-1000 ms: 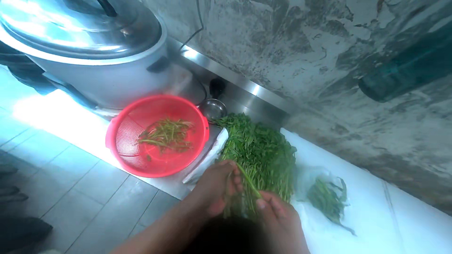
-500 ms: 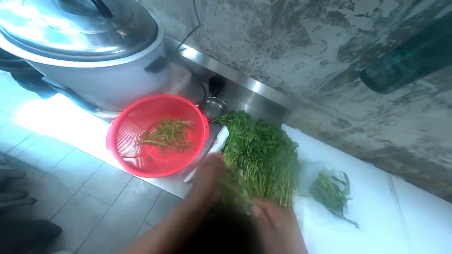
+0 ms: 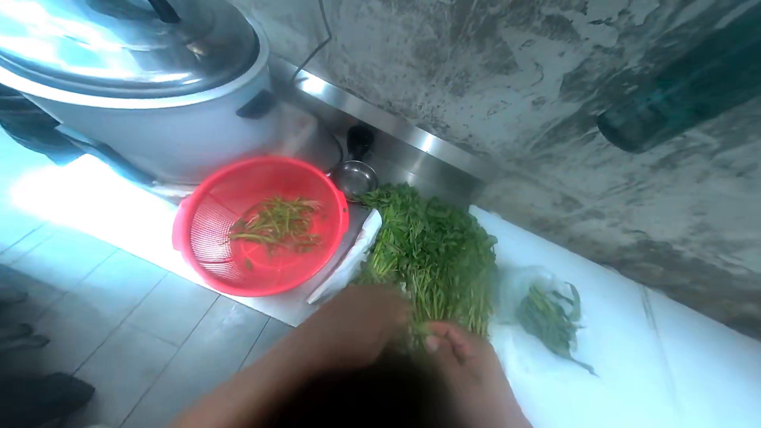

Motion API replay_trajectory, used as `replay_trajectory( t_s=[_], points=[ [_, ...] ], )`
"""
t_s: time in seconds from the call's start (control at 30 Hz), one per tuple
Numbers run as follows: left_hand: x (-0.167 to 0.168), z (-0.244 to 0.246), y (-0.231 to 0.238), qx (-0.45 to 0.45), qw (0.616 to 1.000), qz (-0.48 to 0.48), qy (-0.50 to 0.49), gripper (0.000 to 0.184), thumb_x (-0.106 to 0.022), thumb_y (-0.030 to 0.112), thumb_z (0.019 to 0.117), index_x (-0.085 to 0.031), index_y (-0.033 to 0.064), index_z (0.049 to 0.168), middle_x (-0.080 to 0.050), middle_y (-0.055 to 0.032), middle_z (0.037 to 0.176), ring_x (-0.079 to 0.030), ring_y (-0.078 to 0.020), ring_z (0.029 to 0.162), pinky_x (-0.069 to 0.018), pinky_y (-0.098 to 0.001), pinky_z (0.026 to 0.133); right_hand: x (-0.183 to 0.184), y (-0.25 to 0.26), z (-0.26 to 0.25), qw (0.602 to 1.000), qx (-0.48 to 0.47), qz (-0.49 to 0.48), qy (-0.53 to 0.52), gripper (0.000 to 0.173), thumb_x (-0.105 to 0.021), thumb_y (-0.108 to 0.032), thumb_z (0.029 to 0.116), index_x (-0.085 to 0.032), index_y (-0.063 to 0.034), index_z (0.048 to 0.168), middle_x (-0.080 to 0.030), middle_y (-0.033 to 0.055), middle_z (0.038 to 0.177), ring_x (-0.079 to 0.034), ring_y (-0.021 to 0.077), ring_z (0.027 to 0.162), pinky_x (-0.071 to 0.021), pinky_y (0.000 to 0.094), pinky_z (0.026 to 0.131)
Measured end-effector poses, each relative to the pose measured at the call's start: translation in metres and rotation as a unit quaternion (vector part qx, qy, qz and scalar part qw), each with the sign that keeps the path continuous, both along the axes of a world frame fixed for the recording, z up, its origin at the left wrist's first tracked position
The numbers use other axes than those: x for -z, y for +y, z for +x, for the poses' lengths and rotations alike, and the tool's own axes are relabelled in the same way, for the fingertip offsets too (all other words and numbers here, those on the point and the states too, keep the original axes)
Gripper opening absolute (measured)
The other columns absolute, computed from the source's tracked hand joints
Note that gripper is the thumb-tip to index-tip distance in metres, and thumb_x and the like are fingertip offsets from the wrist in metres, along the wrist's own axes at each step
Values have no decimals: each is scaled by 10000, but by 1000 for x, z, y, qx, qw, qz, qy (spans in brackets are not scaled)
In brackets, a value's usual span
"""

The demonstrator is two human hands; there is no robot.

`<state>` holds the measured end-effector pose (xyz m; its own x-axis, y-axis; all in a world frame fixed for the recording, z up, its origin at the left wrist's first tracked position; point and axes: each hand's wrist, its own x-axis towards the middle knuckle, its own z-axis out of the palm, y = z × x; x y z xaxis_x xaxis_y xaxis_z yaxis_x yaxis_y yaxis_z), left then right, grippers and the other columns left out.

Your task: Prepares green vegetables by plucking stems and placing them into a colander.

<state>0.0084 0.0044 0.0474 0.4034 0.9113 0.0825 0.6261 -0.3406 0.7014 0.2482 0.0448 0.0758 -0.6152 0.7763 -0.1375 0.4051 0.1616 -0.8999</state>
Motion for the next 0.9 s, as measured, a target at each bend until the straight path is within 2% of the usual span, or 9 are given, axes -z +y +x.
replay_trajectory(
  t_s=[0.2, 0.3, 0.43, 0.5, 0.57, 0.63, 0.7, 0.77, 0.9],
  points=[
    [11, 5, -7, 5, 1000, -28, 7, 387, -318, 254, 1108, -634, 51, 1203, -658, -141, 1205, -661, -291, 1119, -556, -492, 929, 5, -3, -3, 998, -5, 35, -60, 218, -562, -184, 1034, -725, -107, 1157, -700, -34, 815, -626, 50, 646, -552, 252, 590],
    [17, 1, -12, 7, 1000, -2, -27, 378, -351, 272, 1108, -649, 49, 1175, -679, -134, 1121, -678, -269, 1044, -563, -475, 902, 6, -3, -2, 997, 7, 47, -67, 225, -585, -195, 1022, -711, -97, 1180, -714, -27, 846, -638, 46, 659, -564, 249, 600],
    [24, 9, -19, -140, 984, -17, -107, 395, -348, 245, 1091, -657, 8, 1157, -716, -131, 1029, -706, -256, 954, -578, -475, 864, 6, -3, -5, 991, -12, 69, -112, 279, -554, -271, 1043, -716, -105, 1197, -688, -27, 790, -606, 57, 619, -543, 274, 582],
    [23, 17, -19, -221, 925, -111, -287, 351, -375, 241, 1089, -656, 33, 1122, -737, -48, 962, -720, -144, 880, -608, -360, 821, 6, -3, -9, 988, -30, 126, -80, 294, -529, -286, 1062, -723, -91, 1167, -673, -28, 761, -591, 48, 601, -535, 259, 561],
    [12, 27, -14, -265, 798, -208, -500, 300, -395, 186, 1090, -636, 7, 1078, -706, -67, 906, -710, -164, 800, -618, -340, 742, 6, -2, -15, 980, -39, 191, -45, 307, -505, -287, 1073, -720, -86, 1161, -689, -28, 786, -606, 38, 617, -547, 254, 563],
    [-2, 30, -8, -325, 685, -233, -609, 287, -377, 165, 1096, -612, 7, 1042, -692, -81, 870, -707, -191, 766, -621, -363, 718, 1, -3, -18, 965, -40, 256, -28, 325, -490, -288, 1079, -719, -79, 1176, -695, -19, 785, -613, 36, 614, -545, 246, 550],
    [-5, 17, 2, -383, 622, -180, -658, 309, -330, 151, 1108, -587, 35, 982, -692, -72, 836, -730, -213, 765, -642, -394, 754, -4, -8, -17, 951, -46, 306, -24, 323, -498, -279, 1074, -716, -53, 1148, -694, 9, 767, -617, 49, 605, -537, 241, 550],
    [2, -2, 6, -378, 659, -114, -640, 305, -314, 165, 1112, -575, 45, 1008, -678, -77, 905, -720, -222, 859, -619, -421, 853, -4, -9, -14, 957, -43, 284, -30, 314, -524, -268, 1064, -725, -46, 1158, -700, 6, 769, -615, 40, 606, -540, 235, 553],
    [12, -4, -9, -212, 903, -51, -370, 332, -379, 280, 1106, -661, 109, 1142, -725, 5, 1057, -685, -108, 927, -586, -346, 853, 3, -3, -11, 983, -25, 171, -56, 281, -548, -271, 1054, -736, -88, 1157, -673, -39, 749, -574, 23, 580, -519, 227, 532]
  ],
)
